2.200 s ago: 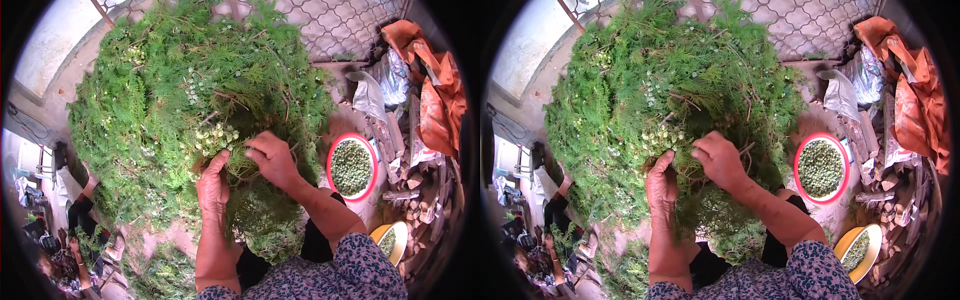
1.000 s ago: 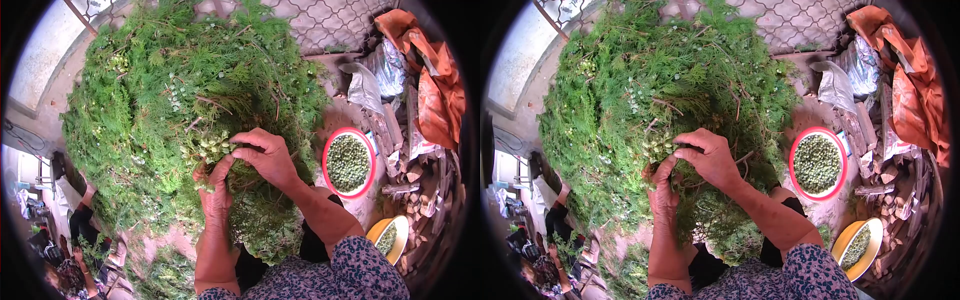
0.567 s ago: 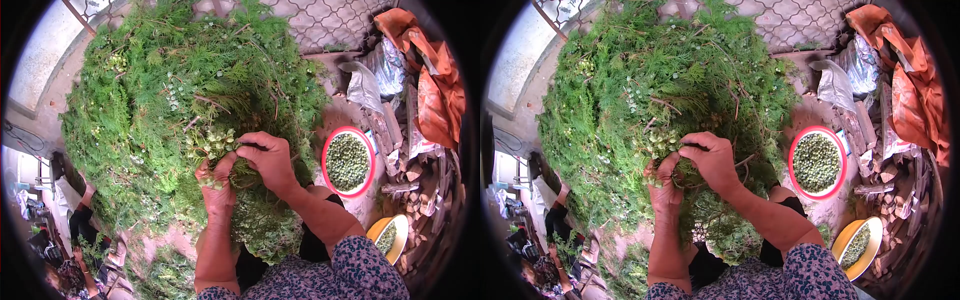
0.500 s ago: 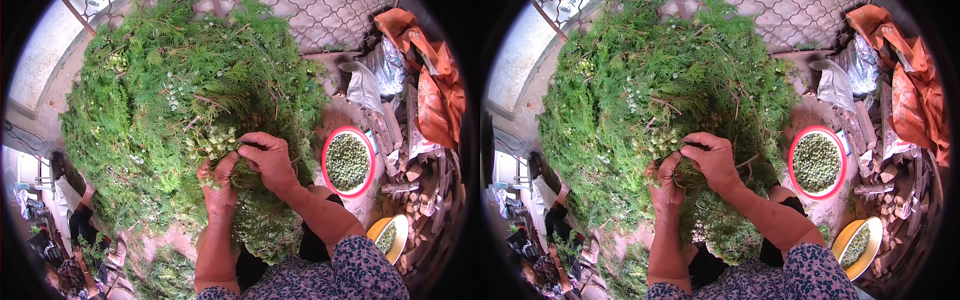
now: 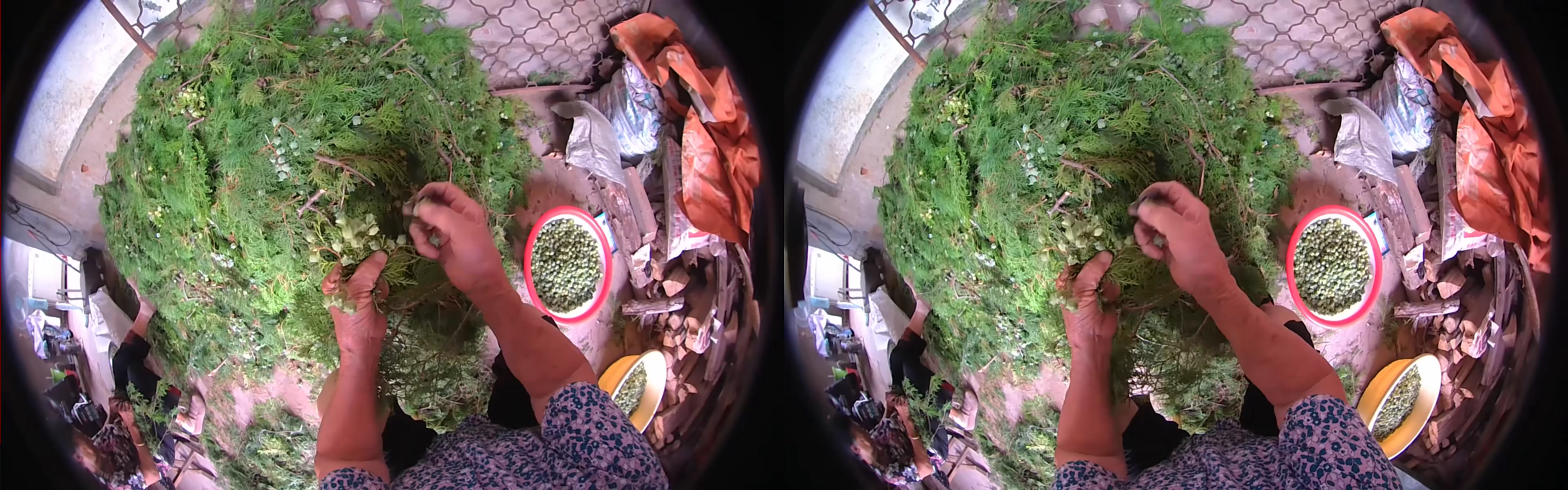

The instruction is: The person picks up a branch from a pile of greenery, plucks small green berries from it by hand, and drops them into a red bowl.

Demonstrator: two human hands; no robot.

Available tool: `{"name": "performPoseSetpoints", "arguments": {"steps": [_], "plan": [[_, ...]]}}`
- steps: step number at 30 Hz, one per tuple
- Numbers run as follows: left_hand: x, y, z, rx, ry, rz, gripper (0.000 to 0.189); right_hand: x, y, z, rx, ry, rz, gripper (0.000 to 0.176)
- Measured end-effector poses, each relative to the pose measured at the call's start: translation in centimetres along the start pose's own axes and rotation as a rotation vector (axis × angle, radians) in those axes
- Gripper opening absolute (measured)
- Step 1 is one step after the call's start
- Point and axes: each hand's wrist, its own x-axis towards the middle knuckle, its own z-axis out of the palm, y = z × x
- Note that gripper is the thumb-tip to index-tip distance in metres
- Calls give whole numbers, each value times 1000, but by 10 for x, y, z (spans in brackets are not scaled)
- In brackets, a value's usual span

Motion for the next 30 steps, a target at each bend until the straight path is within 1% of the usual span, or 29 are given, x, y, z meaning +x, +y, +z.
{"name": "performPoseSetpoints", "arguments": {"steps": [1,2,4,5,6,7,8,9,10,12,13,15,16,18,19,22,23,24,25,26,28,29,30], "plan": [[1,1,-1,1,0,0,19,0,2,-4,-31,-76,62,18],[1,2,-3,0,-29,-1,18,0,5,-5,-30,-76,64,18],[2,0,-5,0,-56,-3,18,-2,10,-3,-134,-176,140,17],[2,-2,-5,27,-62,42,18,-7,7,-1,-331,-190,139,18],[3,-5,-5,55,-70,87,19,-7,13,-2,-331,-189,140,18],[5,-10,-7,55,-70,86,19,-5,22,-4,-530,-201,-70,20],[7,-16,-11,148,-60,175,19,-5,28,-5,-726,-209,-285,24],[7,-20,-12,242,-51,264,20,-7,26,-1,-701,-166,-239,25],[7,-20,-12,244,-52,262,20,-8,25,-2,-701,-163,-238,25],[5,-18,-10,74,-180,219,22,-8,22,-4,-655,-147,-77,21],[2,-14,-7,75,-180,219,22,-8,19,-5,-654,-146,-76,21],[-3,-3,0,54,-48,-21,24,-8,13,-5,-328,-88,229,14],[-2,-2,-1,55,-48,-21,24,-6,12,-5,-327,-88,229,14],[0,0,-1,-60,-20,-82,29,-2,8,-5,-35,-69,151,14],[-2,0,4,-97,40,-40,25,-1,5,-5,-6,-60,146,16],[5,-4,-4,-154,8,-78,23,1,6,-12,-17,-28,175,16],[5,-4,-4,-193,-6,-61,20,1,7,-14,-16,-27,174,16],[7,-5,-6,-193,-6,-61,20,1,9,-15,-121,-59,166,18],[10,-5,-9,-176,-29,-86,21,0,9,-15,-226,-90,158,20],[12,-6,-11,-159,-51,-112,21,-2,10,-14,-226,-89,158,20],[8,-2,-8,-113,-82,-104,22,-4,10,-9,-241,-177,207,23],[7,-2,-7,-66,-113,-96,23,-4,9,-9,-247,-172,269,19],[7,-3,-6,-65,-114,-97,23,-3,9,-10,-246,-171,268,19]]}}
